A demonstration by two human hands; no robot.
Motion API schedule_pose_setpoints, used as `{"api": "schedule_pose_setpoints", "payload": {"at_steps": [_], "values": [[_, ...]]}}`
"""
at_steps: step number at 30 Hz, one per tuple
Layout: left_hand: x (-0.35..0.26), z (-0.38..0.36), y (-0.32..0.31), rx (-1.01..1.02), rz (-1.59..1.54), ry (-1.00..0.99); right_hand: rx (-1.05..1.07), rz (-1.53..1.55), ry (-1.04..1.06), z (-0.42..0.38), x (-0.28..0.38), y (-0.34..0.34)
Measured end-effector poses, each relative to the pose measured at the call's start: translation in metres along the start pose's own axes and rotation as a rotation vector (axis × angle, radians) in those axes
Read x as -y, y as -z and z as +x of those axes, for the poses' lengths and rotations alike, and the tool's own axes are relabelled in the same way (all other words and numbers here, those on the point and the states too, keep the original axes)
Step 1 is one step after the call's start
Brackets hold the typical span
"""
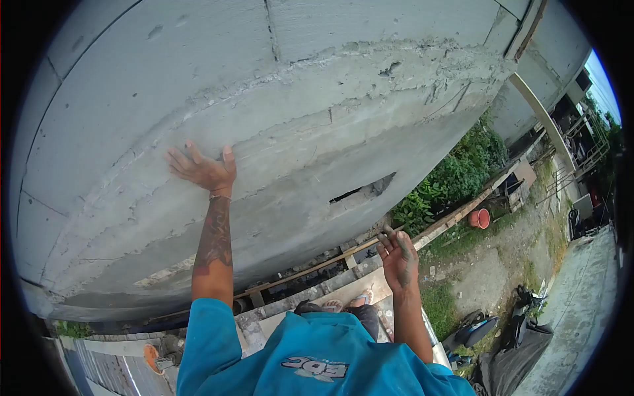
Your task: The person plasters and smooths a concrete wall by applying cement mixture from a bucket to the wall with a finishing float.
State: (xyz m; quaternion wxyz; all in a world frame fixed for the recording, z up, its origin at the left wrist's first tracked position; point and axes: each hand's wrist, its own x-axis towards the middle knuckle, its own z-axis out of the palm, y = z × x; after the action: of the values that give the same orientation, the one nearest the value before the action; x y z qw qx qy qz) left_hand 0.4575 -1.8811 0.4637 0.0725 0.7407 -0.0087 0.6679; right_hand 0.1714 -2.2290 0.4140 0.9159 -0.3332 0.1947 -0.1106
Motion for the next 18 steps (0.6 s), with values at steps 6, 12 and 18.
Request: {"api": "schedule_pose_setpoints", "payload": {"at_steps": [6,12,18], "values": [[0.003,-0.002,0.001,0.023,0.003,0.005,0.048,-0.652,0.385,0.102,-0.026,-0.082],[0.002,-0.005,0.000,0.034,-0.003,0.009,0.055,-1.316,1.157,0.160,0.018,-0.208],[0.002,-0.004,0.000,0.006,0.008,-0.015,-0.031,-1.494,1.176,0.184,-0.001,-0.222]]}}
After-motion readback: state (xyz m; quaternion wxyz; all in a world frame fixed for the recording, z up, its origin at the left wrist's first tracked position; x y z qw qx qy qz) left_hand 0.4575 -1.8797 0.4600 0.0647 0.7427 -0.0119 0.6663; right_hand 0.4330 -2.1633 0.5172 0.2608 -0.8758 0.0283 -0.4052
